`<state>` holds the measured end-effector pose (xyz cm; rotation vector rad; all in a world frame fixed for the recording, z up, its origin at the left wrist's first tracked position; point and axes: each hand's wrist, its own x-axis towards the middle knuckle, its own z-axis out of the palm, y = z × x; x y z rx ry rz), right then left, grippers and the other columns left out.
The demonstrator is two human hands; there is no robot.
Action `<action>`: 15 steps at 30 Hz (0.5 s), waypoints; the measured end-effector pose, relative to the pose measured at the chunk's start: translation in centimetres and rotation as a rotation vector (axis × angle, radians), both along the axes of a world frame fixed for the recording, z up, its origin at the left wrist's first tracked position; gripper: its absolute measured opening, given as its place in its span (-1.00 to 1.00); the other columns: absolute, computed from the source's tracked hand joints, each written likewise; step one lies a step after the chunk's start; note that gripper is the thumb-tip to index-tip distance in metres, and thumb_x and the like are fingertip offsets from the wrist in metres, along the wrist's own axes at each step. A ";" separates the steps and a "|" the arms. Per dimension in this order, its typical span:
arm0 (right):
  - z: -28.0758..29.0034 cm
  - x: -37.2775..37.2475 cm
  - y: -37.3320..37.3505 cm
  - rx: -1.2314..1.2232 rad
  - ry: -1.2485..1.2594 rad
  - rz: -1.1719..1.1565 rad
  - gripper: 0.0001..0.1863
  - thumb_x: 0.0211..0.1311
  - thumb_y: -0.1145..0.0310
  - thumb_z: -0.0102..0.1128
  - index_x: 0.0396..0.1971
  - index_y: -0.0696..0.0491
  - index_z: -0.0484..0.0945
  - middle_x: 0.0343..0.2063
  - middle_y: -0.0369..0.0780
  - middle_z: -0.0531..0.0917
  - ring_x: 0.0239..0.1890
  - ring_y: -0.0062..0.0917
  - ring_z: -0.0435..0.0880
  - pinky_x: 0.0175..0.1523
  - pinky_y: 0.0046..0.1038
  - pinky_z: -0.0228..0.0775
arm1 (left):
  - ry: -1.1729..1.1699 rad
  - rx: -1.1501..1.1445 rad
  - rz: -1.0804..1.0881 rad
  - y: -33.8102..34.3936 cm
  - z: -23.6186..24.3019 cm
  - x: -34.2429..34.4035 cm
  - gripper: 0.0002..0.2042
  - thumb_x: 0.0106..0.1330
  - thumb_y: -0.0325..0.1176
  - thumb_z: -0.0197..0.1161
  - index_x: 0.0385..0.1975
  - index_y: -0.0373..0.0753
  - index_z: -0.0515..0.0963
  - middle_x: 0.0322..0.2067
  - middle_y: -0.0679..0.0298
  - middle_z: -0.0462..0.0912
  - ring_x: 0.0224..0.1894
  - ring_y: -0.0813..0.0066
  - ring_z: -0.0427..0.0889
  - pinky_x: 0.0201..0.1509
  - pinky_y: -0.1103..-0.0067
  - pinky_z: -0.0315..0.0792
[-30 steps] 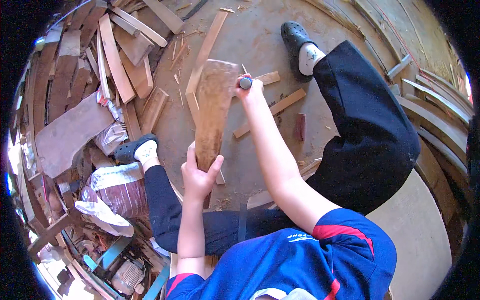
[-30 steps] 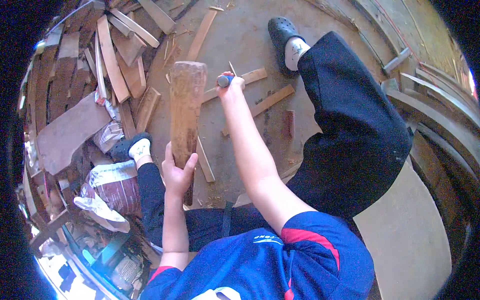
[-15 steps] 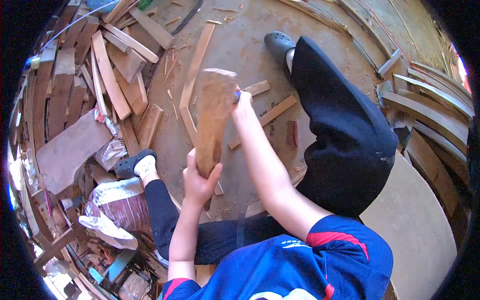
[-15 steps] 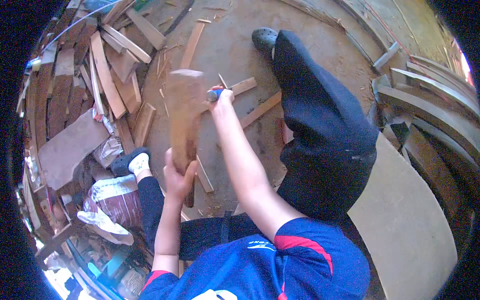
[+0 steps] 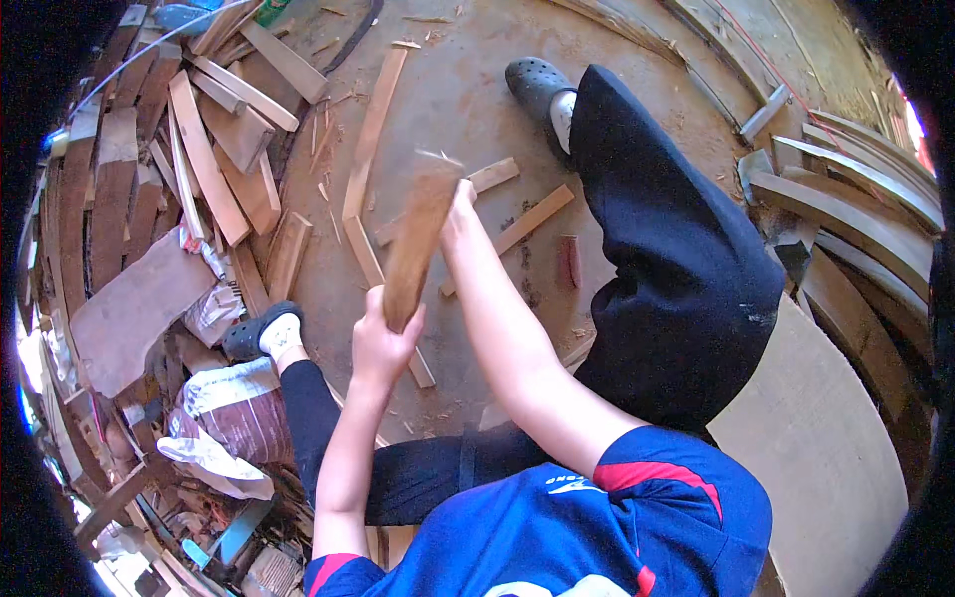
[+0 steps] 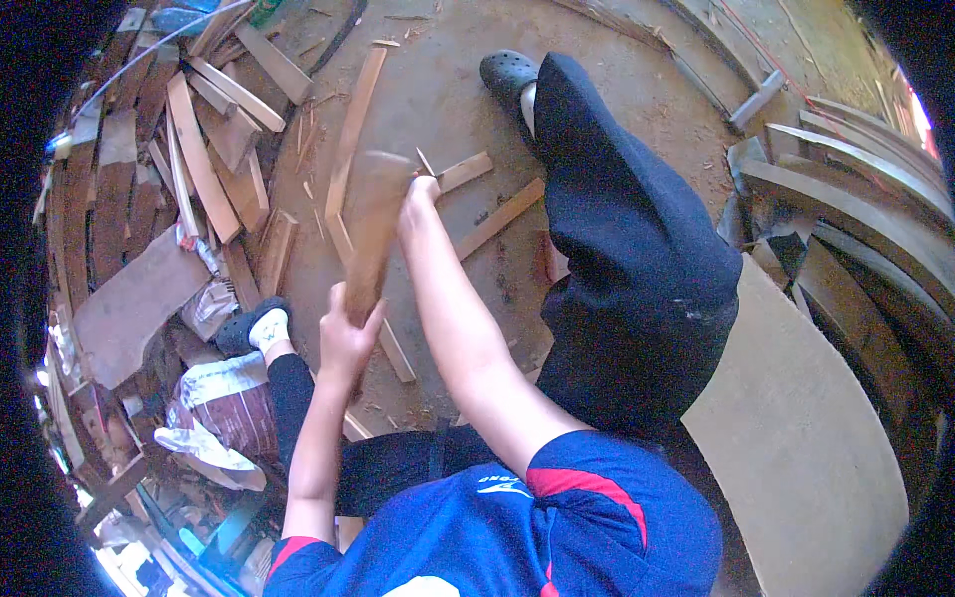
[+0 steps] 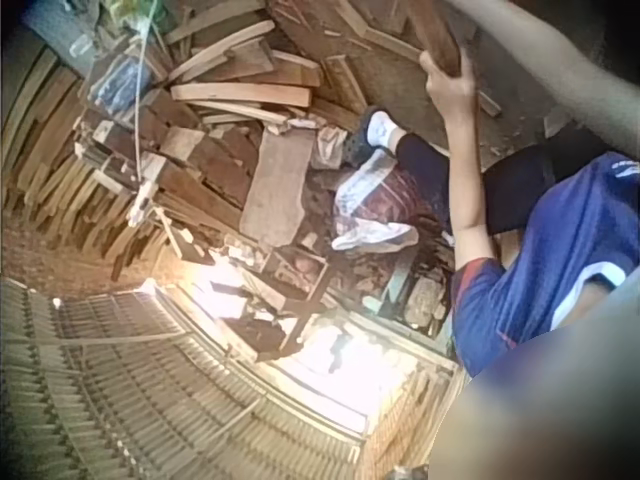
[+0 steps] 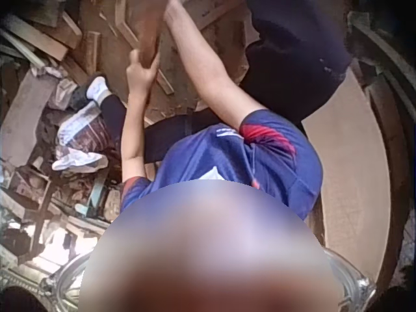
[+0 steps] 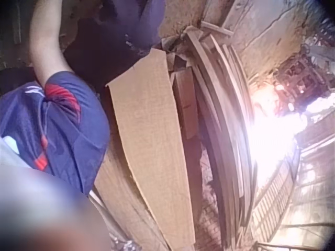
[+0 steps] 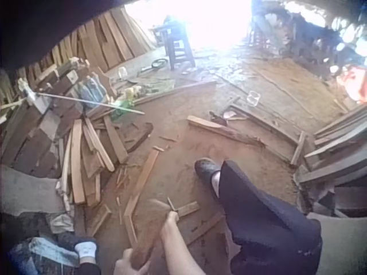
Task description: Using a chisel and a wooden mallet to carve and shape pieces of wood while sitting in a workshop.
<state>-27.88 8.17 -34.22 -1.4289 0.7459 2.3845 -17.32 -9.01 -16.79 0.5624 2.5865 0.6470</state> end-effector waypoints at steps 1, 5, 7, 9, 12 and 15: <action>0.3 0.4 -0.3 0.051 0.025 0.026 -0.66 0.34 0.23 -0.38 -0.39 0.02 0.44 -0.52 -0.22 0.54 -0.50 -0.45 0.56 -0.36 -0.33 0.51 | -0.016 -0.058 0.006 0.0 0.2 -0.1 -0.44 0.07 -0.25 0.38 0.05 -0.26 0.31 -0.34 -0.03 0.64 -0.23 0.06 0.68 -0.18 0.36 0.52; 1.2 0.8 -0.9 0.099 0.041 0.007 -0.69 0.28 0.28 -0.37 -0.38 0.01 0.45 -0.58 -0.23 0.54 -0.51 -0.44 0.57 -0.38 -0.34 0.51 | 0.169 0.266 -0.024 -1.0 1.2 -0.1 -0.46 0.07 -0.23 0.39 0.02 -0.27 0.32 -0.35 -0.03 0.64 -0.25 0.06 0.68 -0.19 0.35 0.52; 1.2 1.1 -1.0 0.048 -0.033 0.024 -0.64 0.26 0.29 -0.33 -0.28 0.03 0.55 -0.45 -0.18 0.64 -0.37 -0.37 0.63 -0.25 -0.33 0.54 | 0.317 0.398 -0.065 -1.4 1.0 0.2 -0.46 0.07 -0.21 0.39 -0.01 -0.27 0.32 -0.35 -0.05 0.63 -0.25 0.05 0.68 -0.19 0.35 0.52; 1.2 1.4 -0.9 -0.015 -0.071 -0.003 -0.65 0.24 0.32 -0.28 -0.29 0.02 0.58 -0.41 -0.18 0.65 -0.31 -0.37 0.64 -0.22 -0.35 0.53 | 0.163 0.342 -0.013 -1.5 0.4 0.3 -0.46 0.08 -0.20 0.38 0.00 -0.25 0.32 -0.38 -0.06 0.63 -0.25 0.00 0.67 -0.20 0.34 0.53; 0.9 2.6 -0.7 0.222 0.073 0.287 -0.69 0.26 0.33 -0.23 -0.31 0.00 0.58 -0.41 -0.23 0.64 -0.36 -0.41 0.63 -0.26 -0.38 0.53 | -0.048 0.017 0.012 -1.5 -0.2 0.8 -0.46 0.08 -0.19 0.37 0.01 -0.23 0.31 -0.42 -0.07 0.62 -0.26 -0.06 0.65 -0.22 0.33 0.53; 0.2 3.0 -0.8 0.302 0.190 0.224 -0.68 0.29 0.25 -0.23 -0.24 -0.01 0.56 -0.31 -0.24 0.64 -0.30 -0.37 0.64 -0.22 -0.36 0.52 | -0.021 0.115 -0.001 -2.0 0.0 2.0 -0.46 0.09 -0.19 0.36 0.02 -0.21 0.30 -0.41 -0.08 0.62 -0.27 -0.07 0.64 -0.23 0.32 0.53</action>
